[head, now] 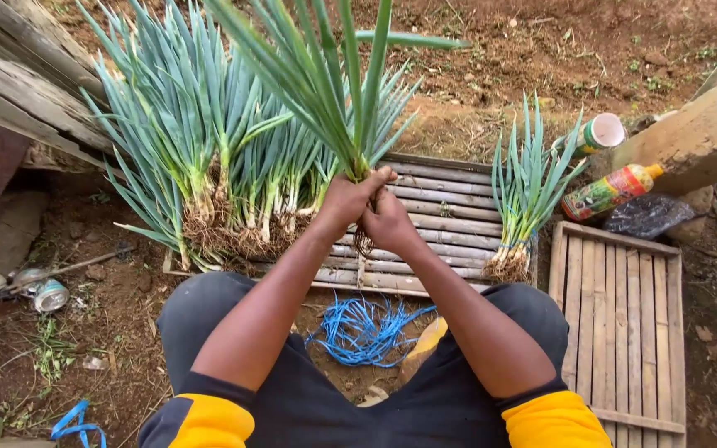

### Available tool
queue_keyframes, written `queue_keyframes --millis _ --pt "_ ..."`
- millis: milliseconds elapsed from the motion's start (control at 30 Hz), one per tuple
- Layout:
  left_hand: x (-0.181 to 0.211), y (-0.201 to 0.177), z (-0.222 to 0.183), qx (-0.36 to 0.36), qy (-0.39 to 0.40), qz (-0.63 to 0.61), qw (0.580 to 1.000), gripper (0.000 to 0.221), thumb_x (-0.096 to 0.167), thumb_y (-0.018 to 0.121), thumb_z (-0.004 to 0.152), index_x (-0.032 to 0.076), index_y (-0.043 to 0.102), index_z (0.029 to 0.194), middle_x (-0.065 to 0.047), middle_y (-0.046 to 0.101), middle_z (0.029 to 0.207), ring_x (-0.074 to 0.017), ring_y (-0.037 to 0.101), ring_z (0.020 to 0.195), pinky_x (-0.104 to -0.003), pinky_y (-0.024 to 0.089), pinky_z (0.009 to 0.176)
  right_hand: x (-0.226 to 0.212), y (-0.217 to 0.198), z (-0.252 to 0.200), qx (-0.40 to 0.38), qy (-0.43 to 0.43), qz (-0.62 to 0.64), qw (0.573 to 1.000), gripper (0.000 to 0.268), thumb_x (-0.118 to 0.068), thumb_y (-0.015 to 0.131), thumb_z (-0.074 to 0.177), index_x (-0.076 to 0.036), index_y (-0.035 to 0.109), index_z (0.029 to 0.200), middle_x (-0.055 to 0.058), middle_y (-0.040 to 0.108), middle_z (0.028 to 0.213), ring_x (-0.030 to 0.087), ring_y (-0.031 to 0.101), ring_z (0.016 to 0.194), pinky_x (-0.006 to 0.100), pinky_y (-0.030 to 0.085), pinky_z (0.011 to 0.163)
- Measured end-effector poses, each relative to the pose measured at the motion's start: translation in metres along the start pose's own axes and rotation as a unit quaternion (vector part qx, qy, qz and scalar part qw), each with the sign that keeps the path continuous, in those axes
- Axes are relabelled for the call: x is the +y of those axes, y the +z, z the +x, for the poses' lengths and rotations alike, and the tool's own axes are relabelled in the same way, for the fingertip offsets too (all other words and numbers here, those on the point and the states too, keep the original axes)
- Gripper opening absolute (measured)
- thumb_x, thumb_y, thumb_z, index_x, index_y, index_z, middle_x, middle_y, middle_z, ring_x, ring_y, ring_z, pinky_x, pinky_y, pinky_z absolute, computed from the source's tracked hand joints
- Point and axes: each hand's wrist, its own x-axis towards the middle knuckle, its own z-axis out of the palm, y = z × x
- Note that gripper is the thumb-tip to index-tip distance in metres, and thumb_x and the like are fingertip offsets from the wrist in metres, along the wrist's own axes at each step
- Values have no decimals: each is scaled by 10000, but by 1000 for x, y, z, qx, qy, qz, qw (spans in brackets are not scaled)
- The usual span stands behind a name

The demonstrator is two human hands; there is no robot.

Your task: Cleaning harvested scallions by stripping off the outer dirty layers and preparing them for bundling.

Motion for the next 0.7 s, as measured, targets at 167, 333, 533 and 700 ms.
queue_keyframes --millis 167,333,533,700 --pt "13 -1 1 -6 21 -25 999 593 514 780 816 -13 730 1083 -179 776 980 -275 740 1006 -441 575 898 -23 -5 -5 -16 38 -43 998 307 -306 620 929 -23 592 1043 252 708 879 478 677 946 600 487 826" --pt "18 -20 15 59 13 37 998 791 643 751 778 -10 688 1219 -238 734 1159 -378 677 1170 -497 519 1038 -45 -49 -8 -96 149 -18 984 473 -230 722 971 -188 491 1382 141 740 1187 306 753 1031 483 590 903" --pt "16 -51 38 51 108 -138 983 392 369 761 918 21 581 933 -88 672 694 -196 711 554 -337 657 576 105 -74 19 -53 199 104 973 464 -216 679 972 -74 538 1391 186 699 1173 285 721 994 419 572 920" --pt "36 -52 21 21 47 -43 998 336 372 703 927 62 582 977 20 556 662 -82 575 489 -232 493 461 158 -22 6 -151 243 -418 862 652 -388 727 837 -176 593 1439 68 742 1203 343 681 1085 452 534 959"
